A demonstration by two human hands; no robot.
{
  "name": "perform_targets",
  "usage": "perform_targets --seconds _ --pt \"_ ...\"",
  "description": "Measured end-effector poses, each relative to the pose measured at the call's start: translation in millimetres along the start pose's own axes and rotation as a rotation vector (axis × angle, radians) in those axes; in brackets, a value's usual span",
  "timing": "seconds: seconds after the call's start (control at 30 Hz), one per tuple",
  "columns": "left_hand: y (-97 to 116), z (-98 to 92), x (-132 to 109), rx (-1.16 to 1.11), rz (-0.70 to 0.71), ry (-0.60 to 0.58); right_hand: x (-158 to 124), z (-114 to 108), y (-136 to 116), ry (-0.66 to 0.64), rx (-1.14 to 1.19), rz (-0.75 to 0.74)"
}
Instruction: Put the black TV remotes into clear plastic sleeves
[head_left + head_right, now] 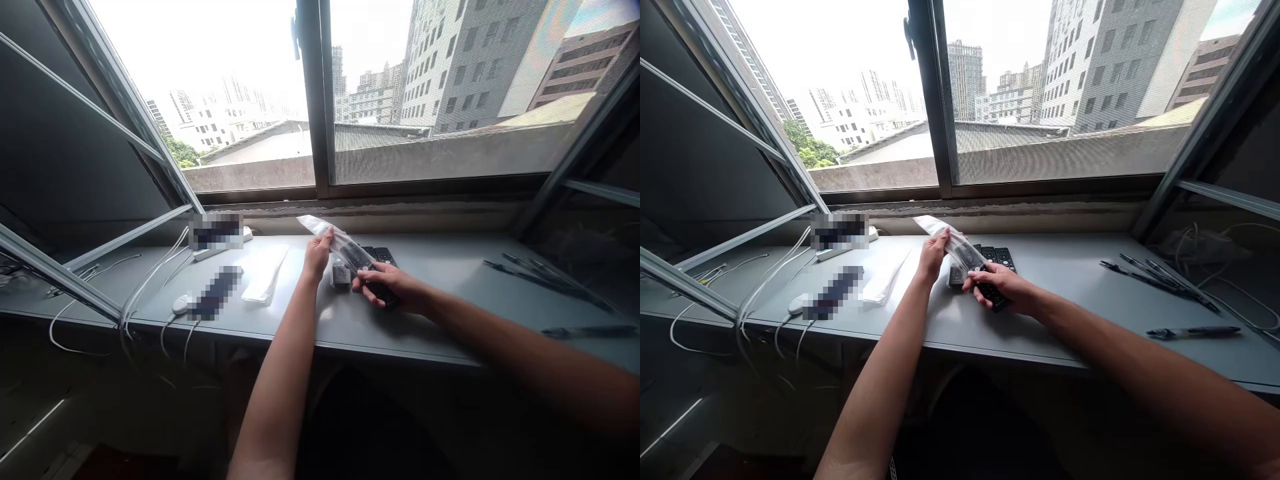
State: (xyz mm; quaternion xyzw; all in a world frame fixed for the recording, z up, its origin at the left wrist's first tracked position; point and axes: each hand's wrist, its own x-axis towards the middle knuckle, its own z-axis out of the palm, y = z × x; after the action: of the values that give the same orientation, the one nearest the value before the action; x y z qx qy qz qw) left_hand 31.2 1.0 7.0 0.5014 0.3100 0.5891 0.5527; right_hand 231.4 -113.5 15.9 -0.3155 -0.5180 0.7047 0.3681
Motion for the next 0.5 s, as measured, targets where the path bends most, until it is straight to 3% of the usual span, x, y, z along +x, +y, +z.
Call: perform_targets --seconds 0.1,0.17,0.23,0.3,0.5 --pt "5 -9.3 6 -0.152 0.053 0.277 0 -2 2 -0.019 0.039 -0.015" --pt "8 -16.1 8 -0.228 0.024 0.518 0 -3 1 -0.021 0.053 -0.028" --pt "11 -20.8 9 -0.288 -0.022 0.656 0 -4 -1 0.023 0.067 -0.048" --pt "12 -22.0 8 -0.327 -0.032 0.643 -1 -4 -5 0.102 0.087 -0.085" --pt "16 -13.0 1 -0.447 0.017 0.299 -2 1 -14 0.245 0.196 -0.176"
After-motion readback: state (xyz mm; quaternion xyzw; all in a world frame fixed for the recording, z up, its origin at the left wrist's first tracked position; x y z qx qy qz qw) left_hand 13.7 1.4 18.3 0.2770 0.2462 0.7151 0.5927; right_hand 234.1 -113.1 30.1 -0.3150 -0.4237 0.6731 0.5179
